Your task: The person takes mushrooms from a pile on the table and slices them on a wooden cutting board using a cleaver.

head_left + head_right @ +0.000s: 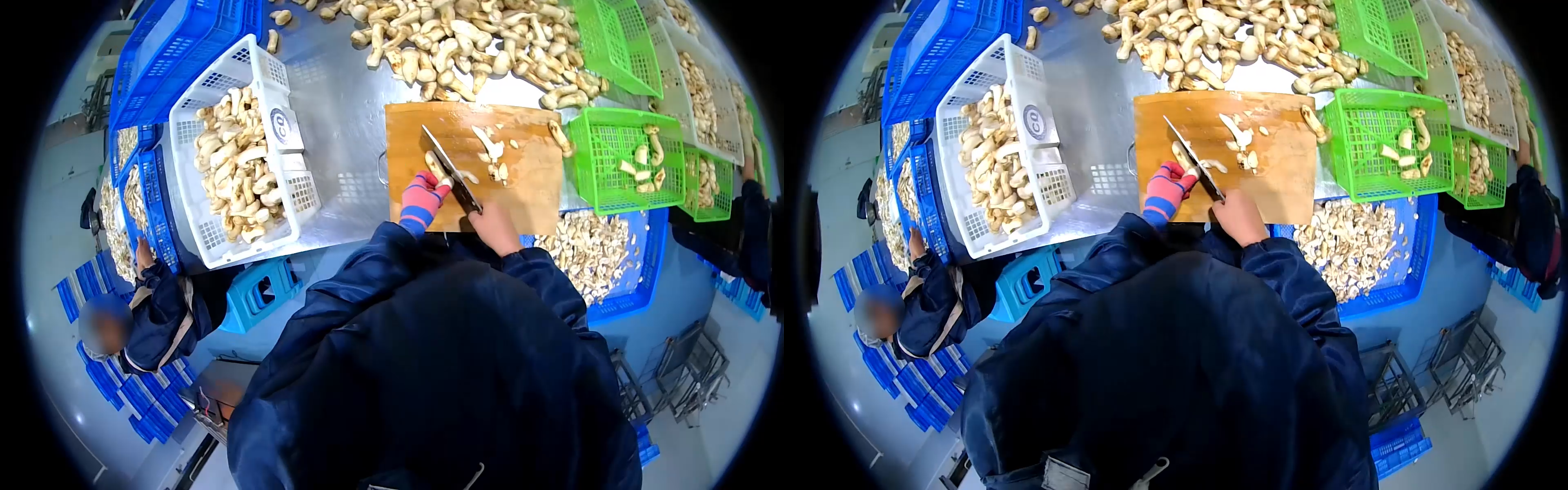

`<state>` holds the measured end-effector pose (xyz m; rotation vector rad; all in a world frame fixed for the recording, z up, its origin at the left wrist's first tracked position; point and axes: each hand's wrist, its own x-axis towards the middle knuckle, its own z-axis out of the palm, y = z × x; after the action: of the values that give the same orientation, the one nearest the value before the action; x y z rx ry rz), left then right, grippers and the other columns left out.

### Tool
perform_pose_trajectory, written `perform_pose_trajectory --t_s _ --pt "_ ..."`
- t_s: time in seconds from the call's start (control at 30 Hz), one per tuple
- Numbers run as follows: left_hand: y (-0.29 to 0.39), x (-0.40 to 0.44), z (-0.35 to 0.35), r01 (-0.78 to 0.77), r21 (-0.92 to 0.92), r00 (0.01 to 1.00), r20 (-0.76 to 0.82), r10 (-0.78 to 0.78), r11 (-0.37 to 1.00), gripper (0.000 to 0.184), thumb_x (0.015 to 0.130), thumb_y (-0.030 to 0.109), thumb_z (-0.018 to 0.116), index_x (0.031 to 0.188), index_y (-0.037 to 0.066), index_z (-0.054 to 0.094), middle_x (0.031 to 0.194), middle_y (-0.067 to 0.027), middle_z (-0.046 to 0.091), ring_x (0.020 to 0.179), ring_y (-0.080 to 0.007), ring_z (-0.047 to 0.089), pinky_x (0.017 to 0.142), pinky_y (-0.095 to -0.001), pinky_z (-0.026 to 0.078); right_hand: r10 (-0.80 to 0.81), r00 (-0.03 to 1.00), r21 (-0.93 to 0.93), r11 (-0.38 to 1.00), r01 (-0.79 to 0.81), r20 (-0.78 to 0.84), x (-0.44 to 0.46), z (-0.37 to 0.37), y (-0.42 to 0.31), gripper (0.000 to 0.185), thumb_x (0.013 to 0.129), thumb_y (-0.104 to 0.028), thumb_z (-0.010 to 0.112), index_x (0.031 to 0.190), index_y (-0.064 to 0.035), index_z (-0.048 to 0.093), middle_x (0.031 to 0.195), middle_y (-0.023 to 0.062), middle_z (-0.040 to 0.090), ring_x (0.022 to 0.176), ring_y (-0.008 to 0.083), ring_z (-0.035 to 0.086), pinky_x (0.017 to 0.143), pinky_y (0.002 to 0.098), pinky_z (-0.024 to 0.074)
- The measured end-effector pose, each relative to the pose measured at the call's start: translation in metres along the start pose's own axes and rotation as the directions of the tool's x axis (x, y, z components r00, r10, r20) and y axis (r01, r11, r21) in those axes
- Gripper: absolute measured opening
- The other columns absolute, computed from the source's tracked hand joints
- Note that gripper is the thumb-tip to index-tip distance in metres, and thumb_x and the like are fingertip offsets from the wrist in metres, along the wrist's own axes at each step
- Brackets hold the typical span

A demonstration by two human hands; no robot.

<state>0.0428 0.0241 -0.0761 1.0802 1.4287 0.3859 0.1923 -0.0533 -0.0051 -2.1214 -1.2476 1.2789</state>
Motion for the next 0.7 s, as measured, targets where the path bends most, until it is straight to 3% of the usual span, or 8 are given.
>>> perform_pose_trajectory --t_s 0.13,0.27,0.3,0.4,0.53,0.7 --pt "-0.004 0.005 0.004 0.058 -0.161 0.998 0.042 -0.052 0.985 0.025 0.074 0.007 0.07 0.083 0.004 0.047 0.072 -0.0042 0.056 0.058 -0.0114 0.055 0.049 -0.023 0.047 0.016 1.0 -0.017 1.0 -0.017 -0.022 -0.005 -0.002 0.002 0.024 0.073 -0.015 0.053 0.087 0.0027 0.062 0.075 0.0263 0.059 0.075 0.0417 0.057 0.071 0.0465 0.0454" --pt "-0.006 0.016 0.014 0.071 0.036 0.996 -0.058 -0.068 0.997 0.034 0.065 0.018 0.075 0.081 0.004 0.049 0.067 -0.0086 0.057 0.057 -0.0183 0.056 0.053 -0.03 0.046 -0.042 0.995 -0.052 0.998 0.037 -0.09 -0.027 -0.011 0.001 0.025 0.074 -0.013 0.051 0.091 0.0017 0.061 0.075 0.0259 0.059 0.073 0.0408 0.058 0.07 0.046 0.0458" --pt "-0.011 0.021 0.015 0.018 0.216 0.994 -0.11 0.006 0.976 0.038 0.063 0.025 0.074 0.082 0.003 0.051 0.072 -0.0134 0.059 0.067 -0.0274 0.059 0.062 -0.0355 0.047 -0.068 0.992 -0.053 0.997 0.063 -0.109 -0.034 -0.015 0.001 0.025 0.074 -0.013 0.051 0.092 0.0014 0.061 0.075 0.0258 0.059 0.073 0.0405 0.058 0.07 0.0458 0.0458" --pt "-0.019 0.03 0.021 0.069 0.313 0.989 -0.143 -0.025 0.947 0.039 0.064 0.029 0.073 0.084 0.003 0.053 0.078 -0.0161 0.061 0.077 -0.033 0.059 0.069 -0.0382 0.047 -0.045 0.996 -0.053 0.998 0.041 -0.081 -0.051 -0.026 -0.005 0.025 0.074 -0.012 0.051 0.093 0.0011 0.061 0.075 0.0257 0.059 0.073 0.0397 0.058 0.07 0.0446 0.0462" --pt "-0.012 0.029 0.02 0.034 0.301 0.992 -0.125 0.004 0.953 0.04 0.064 0.03 0.073 0.087 0.003 0.054 0.079 -0.0169 0.061 0.078 -0.0334 0.059 0.069 -0.0386 0.047 -0.027 0.997 -0.065 0.998 0.022 -0.073 -0.059 -0.032 -0.006 0.024 0.074 -0.011 0.05 0.091 0.0015 0.062 0.076 0.0258 0.059 0.072 0.0399 0.058 0.07 0.044 0.0465" --pt "0.0 0.021 0.018 0.093 0.273 0.992 -0.111 -0.065 0.958 0.04 0.062 0.028 0.074 0.083 0.004 0.05 0.078 -0.0162 0.061 0.077 -0.0324 0.058 0.069 -0.0382 0.047 -0.037 0.999 -0.096 0.995 0.034 -0.035 -0.045 -0.026 -0.002 0.023 0.074 -0.013 0.051 0.087 0.0024 0.062 0.076 0.0271 0.059 0.073 0.0412 0.058 0.071 0.0452 0.0463"
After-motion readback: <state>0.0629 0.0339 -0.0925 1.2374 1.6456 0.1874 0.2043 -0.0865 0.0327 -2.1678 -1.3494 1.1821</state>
